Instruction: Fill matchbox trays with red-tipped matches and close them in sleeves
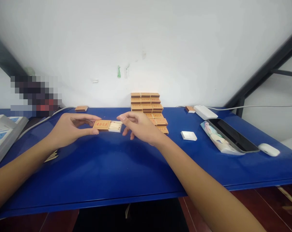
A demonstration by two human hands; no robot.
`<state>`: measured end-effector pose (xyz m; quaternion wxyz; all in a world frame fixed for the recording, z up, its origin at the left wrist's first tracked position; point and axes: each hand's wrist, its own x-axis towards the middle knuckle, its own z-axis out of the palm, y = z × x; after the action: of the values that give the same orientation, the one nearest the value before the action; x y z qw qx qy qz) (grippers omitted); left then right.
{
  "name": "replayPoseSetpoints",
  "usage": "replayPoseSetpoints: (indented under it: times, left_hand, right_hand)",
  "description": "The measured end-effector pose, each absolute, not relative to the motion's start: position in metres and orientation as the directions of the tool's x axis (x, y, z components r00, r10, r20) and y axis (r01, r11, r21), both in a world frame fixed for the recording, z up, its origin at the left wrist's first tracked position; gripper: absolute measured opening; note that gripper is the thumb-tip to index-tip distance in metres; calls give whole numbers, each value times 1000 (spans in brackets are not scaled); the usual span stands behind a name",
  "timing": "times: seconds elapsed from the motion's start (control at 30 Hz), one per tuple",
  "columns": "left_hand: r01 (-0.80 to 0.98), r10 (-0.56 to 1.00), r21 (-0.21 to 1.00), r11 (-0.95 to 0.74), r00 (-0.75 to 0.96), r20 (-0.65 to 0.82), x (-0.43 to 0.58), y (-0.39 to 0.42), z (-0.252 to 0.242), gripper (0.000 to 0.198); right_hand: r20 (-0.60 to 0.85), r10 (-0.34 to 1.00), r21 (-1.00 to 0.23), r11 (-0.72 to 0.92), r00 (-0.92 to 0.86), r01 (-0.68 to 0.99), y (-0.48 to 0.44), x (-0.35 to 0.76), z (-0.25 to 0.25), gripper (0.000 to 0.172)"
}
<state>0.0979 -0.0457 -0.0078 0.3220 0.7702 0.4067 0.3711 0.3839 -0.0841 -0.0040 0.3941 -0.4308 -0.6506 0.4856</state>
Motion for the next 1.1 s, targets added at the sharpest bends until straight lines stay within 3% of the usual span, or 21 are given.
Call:
replayPoseSetpoints:
  times: [0.13, 0.3, 0.53, 0.7, 0.97, 1.1]
  left_hand:
    - [342, 854, 813, -470, 410, 321, 97, -45, -7, 49]
    - [344, 853, 813, -470, 415, 317, 98, -46, -7, 52]
    - [373, 859, 802, -466, 410, 307, 98, -45, -9, 53]
    - [399, 864, 790, -466, 397, 309, 97, -44, -10, 54]
    - [418, 862, 775, -474, 399, 312, 98, -44, -9, 55]
    - [417, 855, 766, -488, 404, 325, 97, -46, -8, 54]
  right_hand:
    - [90, 935, -988, 128, -343, 88, -84, 384, -4, 38]
    - [138, 936, -978, 181, -324, 105, -82, 383, -9, 35]
    - [232, 932, -940, 288, -279, 183, -84, 379, -10, 39]
    - [301, 906, -877, 385, -296, 288, -86, 377, -7, 25]
    - [235, 914, -843, 361, -331, 399, -82, 381, -13, 21]
    - [325, 908, -806, 412, -266, 425, -81, 380, -15, 19]
